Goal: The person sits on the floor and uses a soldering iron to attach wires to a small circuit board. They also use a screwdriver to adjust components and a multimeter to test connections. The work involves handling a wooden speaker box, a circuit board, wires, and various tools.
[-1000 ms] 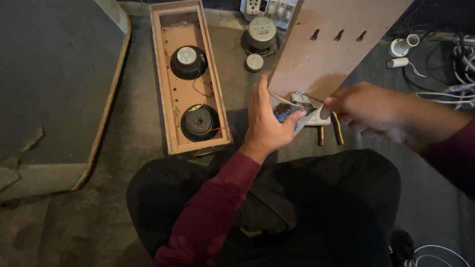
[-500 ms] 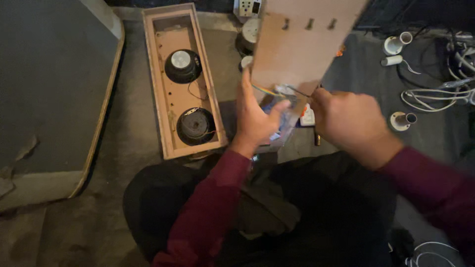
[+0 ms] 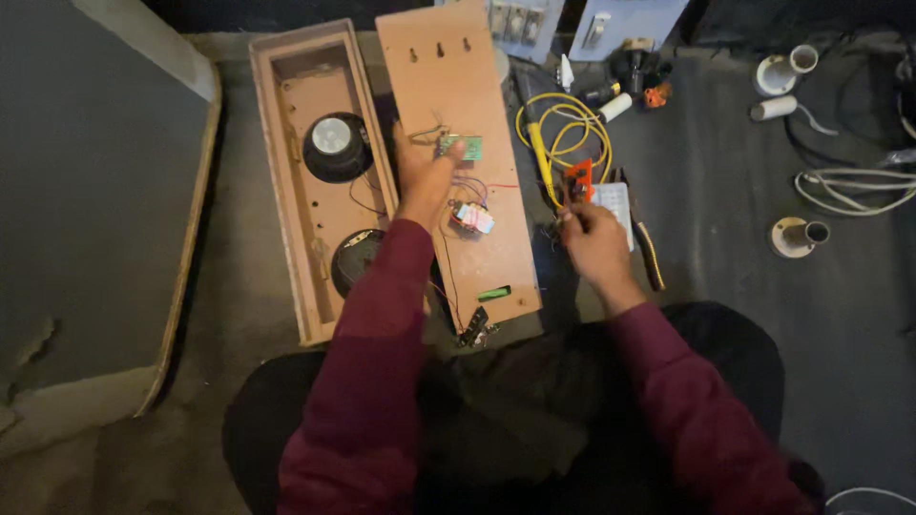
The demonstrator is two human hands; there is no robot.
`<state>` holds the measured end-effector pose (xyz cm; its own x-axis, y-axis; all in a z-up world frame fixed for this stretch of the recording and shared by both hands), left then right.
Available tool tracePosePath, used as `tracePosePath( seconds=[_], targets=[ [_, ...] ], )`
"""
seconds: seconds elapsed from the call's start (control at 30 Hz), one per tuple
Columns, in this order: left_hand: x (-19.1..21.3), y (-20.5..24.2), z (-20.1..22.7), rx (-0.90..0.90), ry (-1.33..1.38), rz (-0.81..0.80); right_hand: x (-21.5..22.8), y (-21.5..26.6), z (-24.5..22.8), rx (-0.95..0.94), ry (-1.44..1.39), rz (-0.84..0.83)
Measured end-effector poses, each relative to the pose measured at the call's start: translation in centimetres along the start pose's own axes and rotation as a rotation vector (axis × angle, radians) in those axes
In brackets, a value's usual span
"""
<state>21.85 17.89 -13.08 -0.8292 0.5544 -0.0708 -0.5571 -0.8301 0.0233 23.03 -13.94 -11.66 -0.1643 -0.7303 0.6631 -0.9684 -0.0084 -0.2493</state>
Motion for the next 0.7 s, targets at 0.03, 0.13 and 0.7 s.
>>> tracePosePath(
  seconds=[0.03, 0.13, 0.7],
  targets=[
    [-0.2, 0.1, -1.4, 0.094, -0.029, -0.014, 0.3, -0.2, 1.0, -0.039, 0.011, 0.015],
    [-0.5, 0.2, -3.7, 0.259, -0.113, -0.048, 1.7, -1.4, 2.3, -0.105, 0.040, 0.074],
    [0.0, 13.6, 13.9, -0.716, -0.638, -0.047, -0.3, -0.5, 9.3, -0.484, 0.188, -0.214]
  ],
)
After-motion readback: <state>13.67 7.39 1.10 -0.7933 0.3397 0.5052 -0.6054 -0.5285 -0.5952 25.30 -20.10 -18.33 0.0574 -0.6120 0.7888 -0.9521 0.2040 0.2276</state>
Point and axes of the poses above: each hand's wrist, its own y-axis away from the middle knuckle, its own x-axis out of the back of the hand, z = x × y, the point moved 9 cm from there along -y, towards the middle knuckle, and after that the axes turned 15 degrees about z, right-handed, at the moved point
